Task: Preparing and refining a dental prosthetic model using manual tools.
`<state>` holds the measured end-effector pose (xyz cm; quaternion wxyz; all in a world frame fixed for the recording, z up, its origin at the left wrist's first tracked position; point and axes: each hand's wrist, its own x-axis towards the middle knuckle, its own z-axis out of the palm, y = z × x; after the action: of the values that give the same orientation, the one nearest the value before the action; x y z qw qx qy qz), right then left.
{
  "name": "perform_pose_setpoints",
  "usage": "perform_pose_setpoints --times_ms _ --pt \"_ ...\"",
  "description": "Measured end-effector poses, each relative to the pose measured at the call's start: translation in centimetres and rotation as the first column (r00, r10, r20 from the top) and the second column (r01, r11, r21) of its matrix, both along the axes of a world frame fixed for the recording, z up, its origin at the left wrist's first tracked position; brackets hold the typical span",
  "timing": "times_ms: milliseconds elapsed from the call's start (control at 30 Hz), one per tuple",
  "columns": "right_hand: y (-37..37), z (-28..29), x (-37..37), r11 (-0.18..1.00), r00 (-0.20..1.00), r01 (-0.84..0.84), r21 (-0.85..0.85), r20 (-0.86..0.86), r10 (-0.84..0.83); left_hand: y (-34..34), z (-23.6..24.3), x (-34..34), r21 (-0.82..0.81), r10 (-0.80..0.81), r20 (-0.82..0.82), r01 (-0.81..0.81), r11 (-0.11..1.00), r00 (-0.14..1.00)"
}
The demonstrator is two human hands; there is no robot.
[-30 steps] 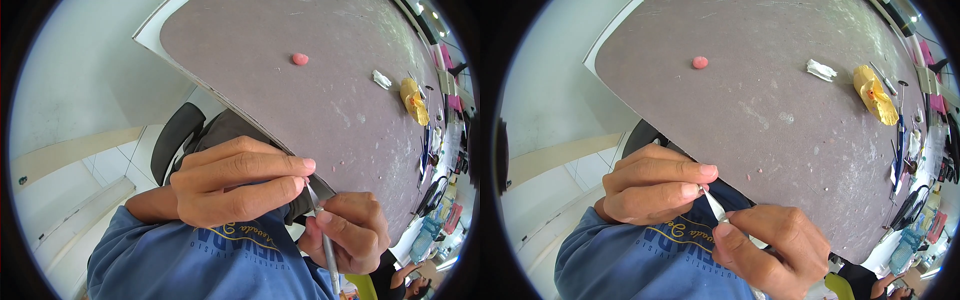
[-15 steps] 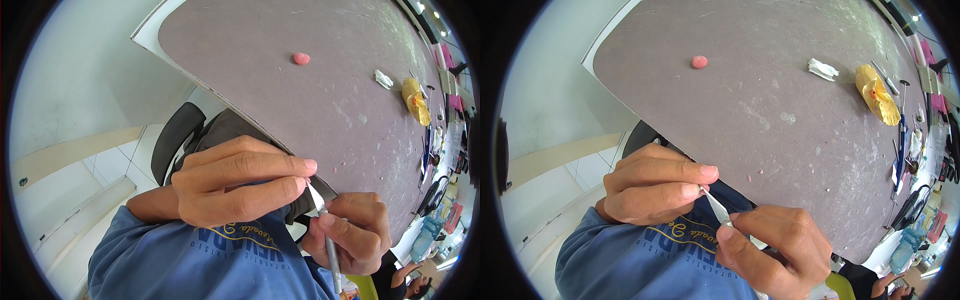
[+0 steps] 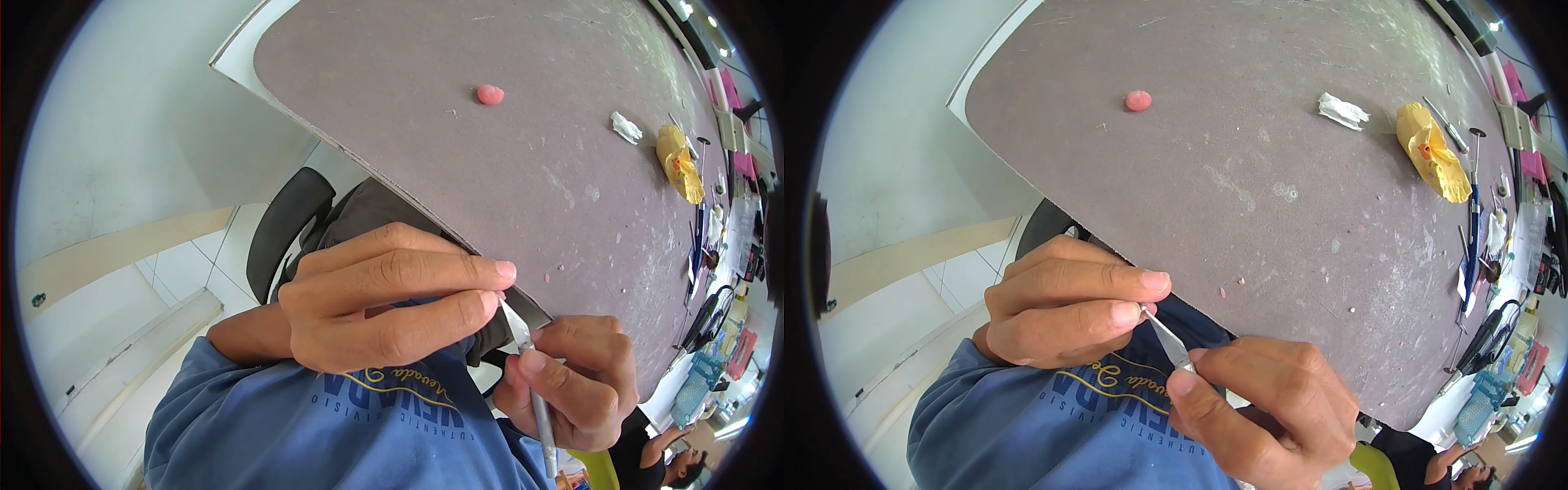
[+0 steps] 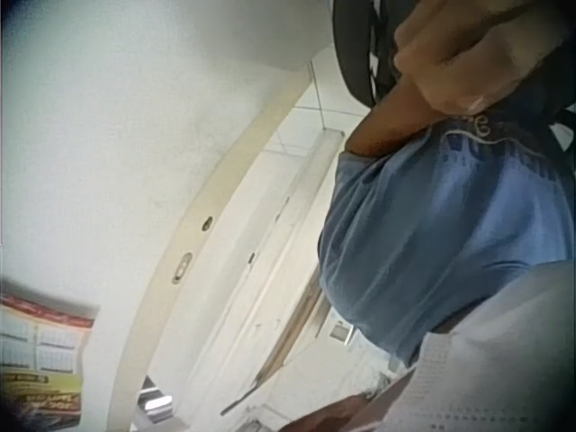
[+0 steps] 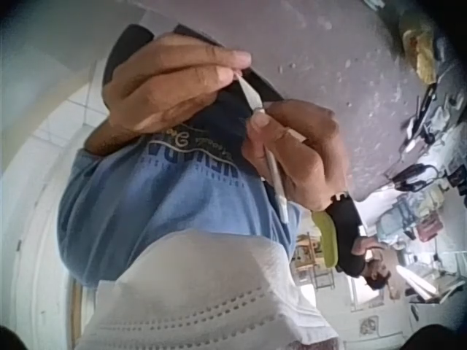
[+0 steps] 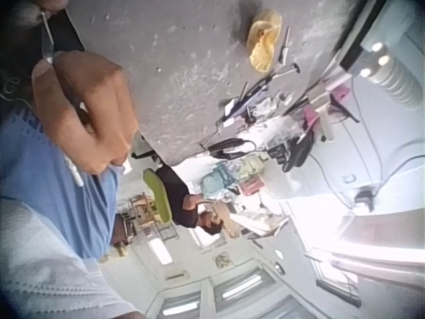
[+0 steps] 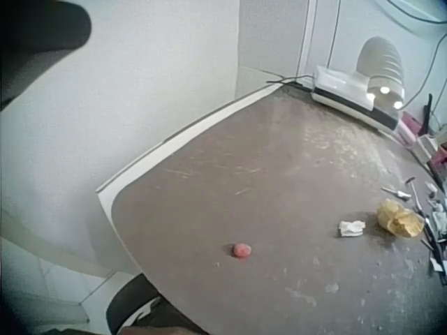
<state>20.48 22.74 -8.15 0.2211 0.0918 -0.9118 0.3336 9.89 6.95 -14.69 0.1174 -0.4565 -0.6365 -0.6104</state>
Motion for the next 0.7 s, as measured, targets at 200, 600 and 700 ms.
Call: perform_pose_setpoints --times_ms 200,600,700 --pt "0.21 0.33 0.06 0.999 0.995 -0.048 -0.022 0.087 0.050 0.03 0.01 0.04 0.003 -0.003 0.015 0.003 1.000 1.000" --pt "0.31 -0.30 -0.09 0.999 0.999 -0.040 0.036 0.003 0.040 0.13 -0.12 -0.06 0.016 -0.008 0.012 0.007 1.000 1.000" --pt "0.80 -0.13 0.16 0.996 0.997 -0.082 -0.030 0.010 0.082 0.45 -0.21 0.01 0.042 0.019 0.004 -0.020 0.999 1.000"
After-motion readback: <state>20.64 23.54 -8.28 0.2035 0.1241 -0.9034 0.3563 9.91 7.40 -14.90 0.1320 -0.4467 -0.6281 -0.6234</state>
